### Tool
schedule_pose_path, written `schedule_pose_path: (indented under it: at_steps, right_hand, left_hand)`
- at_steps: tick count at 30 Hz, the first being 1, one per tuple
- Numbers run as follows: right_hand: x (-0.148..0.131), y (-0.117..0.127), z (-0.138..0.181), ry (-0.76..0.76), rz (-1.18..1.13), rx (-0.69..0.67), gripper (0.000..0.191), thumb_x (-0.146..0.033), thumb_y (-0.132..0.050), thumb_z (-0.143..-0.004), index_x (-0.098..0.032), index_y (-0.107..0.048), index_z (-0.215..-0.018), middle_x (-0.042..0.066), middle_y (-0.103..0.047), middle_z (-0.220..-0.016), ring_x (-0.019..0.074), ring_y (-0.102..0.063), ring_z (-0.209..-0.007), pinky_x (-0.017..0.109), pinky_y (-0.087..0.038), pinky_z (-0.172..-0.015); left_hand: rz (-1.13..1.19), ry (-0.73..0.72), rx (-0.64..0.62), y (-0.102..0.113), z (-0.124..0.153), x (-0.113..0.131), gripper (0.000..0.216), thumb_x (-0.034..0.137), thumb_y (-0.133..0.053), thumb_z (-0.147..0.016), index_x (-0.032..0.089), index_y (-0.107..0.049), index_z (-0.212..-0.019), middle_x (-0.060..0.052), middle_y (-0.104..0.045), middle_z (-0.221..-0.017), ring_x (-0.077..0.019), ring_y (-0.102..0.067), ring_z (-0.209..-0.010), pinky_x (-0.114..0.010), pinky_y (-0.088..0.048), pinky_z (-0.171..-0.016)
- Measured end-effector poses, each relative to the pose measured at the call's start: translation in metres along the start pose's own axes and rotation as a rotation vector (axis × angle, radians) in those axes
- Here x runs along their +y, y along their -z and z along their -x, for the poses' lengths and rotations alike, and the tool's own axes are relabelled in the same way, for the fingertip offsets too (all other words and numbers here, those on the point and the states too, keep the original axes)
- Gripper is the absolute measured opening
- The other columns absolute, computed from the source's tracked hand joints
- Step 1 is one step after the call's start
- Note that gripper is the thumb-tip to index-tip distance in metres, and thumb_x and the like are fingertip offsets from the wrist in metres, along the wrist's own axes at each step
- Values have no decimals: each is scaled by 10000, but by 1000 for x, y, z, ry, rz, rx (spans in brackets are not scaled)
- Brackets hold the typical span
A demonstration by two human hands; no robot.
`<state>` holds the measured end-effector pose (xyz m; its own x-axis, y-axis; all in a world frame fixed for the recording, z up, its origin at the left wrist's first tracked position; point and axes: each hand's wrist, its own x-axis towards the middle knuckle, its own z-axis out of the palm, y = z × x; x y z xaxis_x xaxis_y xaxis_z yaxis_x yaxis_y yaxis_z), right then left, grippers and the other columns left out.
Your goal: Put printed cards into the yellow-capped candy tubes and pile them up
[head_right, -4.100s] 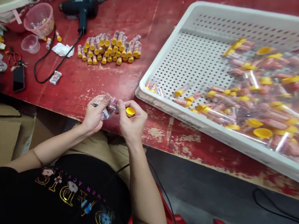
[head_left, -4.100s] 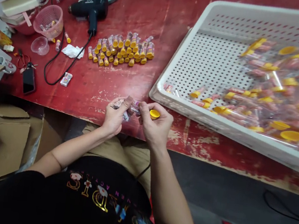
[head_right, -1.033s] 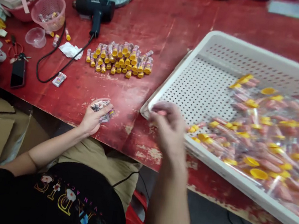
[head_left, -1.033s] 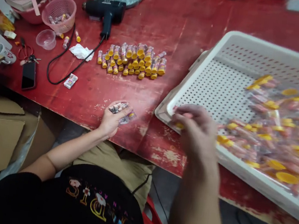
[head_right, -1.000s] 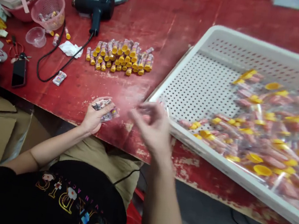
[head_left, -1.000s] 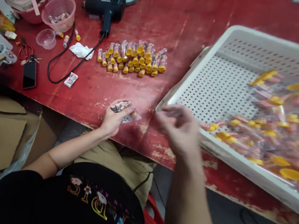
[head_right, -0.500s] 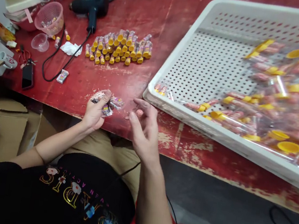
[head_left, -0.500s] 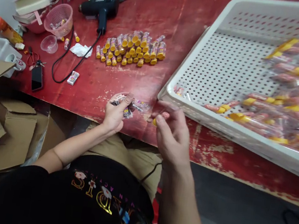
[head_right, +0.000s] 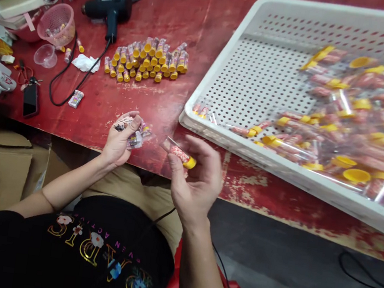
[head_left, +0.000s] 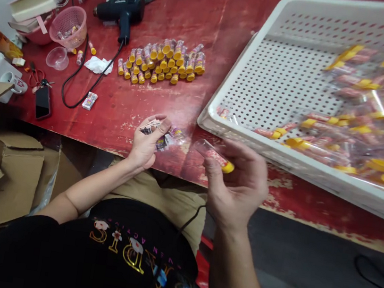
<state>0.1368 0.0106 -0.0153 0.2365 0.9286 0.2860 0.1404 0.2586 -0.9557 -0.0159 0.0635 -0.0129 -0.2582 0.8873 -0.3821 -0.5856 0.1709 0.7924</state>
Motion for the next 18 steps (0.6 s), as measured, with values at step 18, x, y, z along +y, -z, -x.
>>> schedule_pose_path:
  at_steps: [18]
  right_hand:
    - [8, -15, 5, -555, -359, -127, 308, -499, -724, -833, -203, -712, -916, -42, -510, -626, 61, -388, -468, 205, -303, -420]
  left_hand:
    - [-205, -249, -89, 9, 2, -12, 419, 444, -881, -707, 219, -715, -1018, 32, -654, -745, -66, -572, -630, -195, -454, -620]
